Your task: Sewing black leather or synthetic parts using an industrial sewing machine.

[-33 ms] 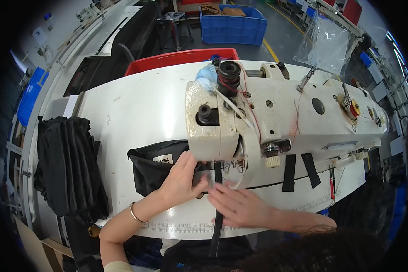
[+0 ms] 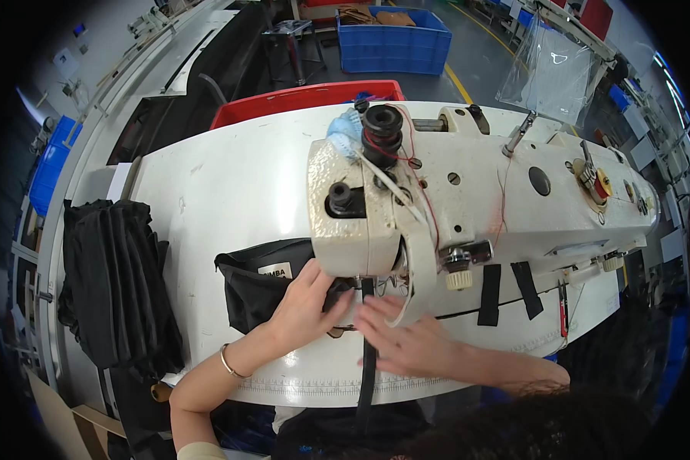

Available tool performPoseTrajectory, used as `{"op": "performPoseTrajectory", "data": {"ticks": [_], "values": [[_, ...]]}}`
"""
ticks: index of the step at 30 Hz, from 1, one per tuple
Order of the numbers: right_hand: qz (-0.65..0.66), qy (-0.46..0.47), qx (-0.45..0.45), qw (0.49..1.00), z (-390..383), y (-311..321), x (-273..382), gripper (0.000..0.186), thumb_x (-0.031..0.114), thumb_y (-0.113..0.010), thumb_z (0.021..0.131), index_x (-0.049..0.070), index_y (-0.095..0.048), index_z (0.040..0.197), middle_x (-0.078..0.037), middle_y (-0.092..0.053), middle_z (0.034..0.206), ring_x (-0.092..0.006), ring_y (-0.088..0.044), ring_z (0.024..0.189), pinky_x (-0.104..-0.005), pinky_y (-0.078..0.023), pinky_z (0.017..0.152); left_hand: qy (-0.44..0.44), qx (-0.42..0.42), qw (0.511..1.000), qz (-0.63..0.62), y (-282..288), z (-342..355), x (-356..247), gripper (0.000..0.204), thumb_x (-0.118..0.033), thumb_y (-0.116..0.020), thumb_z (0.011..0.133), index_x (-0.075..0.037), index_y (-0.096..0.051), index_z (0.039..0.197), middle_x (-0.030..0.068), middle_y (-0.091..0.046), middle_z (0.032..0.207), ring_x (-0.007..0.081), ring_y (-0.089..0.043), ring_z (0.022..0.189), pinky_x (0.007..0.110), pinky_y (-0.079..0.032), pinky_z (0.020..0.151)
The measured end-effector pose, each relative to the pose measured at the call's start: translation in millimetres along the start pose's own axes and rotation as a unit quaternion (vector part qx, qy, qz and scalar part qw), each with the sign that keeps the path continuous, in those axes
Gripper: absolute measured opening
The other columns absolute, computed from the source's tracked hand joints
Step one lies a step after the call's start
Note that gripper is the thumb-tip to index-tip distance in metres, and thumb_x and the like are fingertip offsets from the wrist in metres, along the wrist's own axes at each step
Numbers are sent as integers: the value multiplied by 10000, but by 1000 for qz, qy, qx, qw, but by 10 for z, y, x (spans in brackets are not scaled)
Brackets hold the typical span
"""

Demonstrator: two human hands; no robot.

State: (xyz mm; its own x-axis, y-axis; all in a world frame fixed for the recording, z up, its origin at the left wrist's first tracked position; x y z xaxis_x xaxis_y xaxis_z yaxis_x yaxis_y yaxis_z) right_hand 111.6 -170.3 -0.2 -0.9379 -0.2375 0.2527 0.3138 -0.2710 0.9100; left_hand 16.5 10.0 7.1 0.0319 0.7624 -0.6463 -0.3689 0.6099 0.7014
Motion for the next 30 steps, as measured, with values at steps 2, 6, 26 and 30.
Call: {"op": "performPoseTrajectory", "data": {"ticks": [2,6,26,30], "values": [[-12,-43,-15,999,49,-80,-249,557,285,-670,649,-9,-557,1108,-132,-546,1125,-254,-521,1052,-434,-424,901,-20,20,999,46,-11,-52,70,410,10,-610,630,12,-535,1033,177,-534,950,363,-526,900,397,-470,756],[-14,-52,-64,996,104,-427,-358,345,148,-631,634,27,-603,956,-93,-594,969,-251,-585,885,-418,-485,746,-30,48,993,106,18,-47,9,293,37,-592,625,37,-597,918,194,-574,916,376,-570,855,424,-489,716],[-8,1,-44,999,83,-70,-356,67,123,-622,636,69,-592,663,-71,-552,662,-205,-587,635,-307,-477,438,-15,91,992,88,-54,-220,46,523,2,-681,494,23,-612,1012,200,-598,997,354,-589,924,427,-480,807],[-19,6,-53,998,85,-51,-350,75,124,-617,632,67,-596,676,-70,-559,678,-203,-586,654,-307,-479,457,-39,76,991,98,-71,-240,73,560,-6,-701,469,8,-615,1021,201,-597,1012,358,-587,941,426,-477,824]]}}
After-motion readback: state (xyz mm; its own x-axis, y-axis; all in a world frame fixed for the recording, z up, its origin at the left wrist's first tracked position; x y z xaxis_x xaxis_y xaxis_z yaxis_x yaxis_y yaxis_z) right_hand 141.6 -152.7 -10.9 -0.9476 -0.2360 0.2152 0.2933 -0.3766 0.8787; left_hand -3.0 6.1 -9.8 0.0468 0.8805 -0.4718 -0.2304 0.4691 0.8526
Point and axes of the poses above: each hand's wrist, its own z-axis towards the middle knuckle, its own y-axis out of the back of the hand, x = y × z, the point moved 1 cm from there along z, towards the middle knuckle
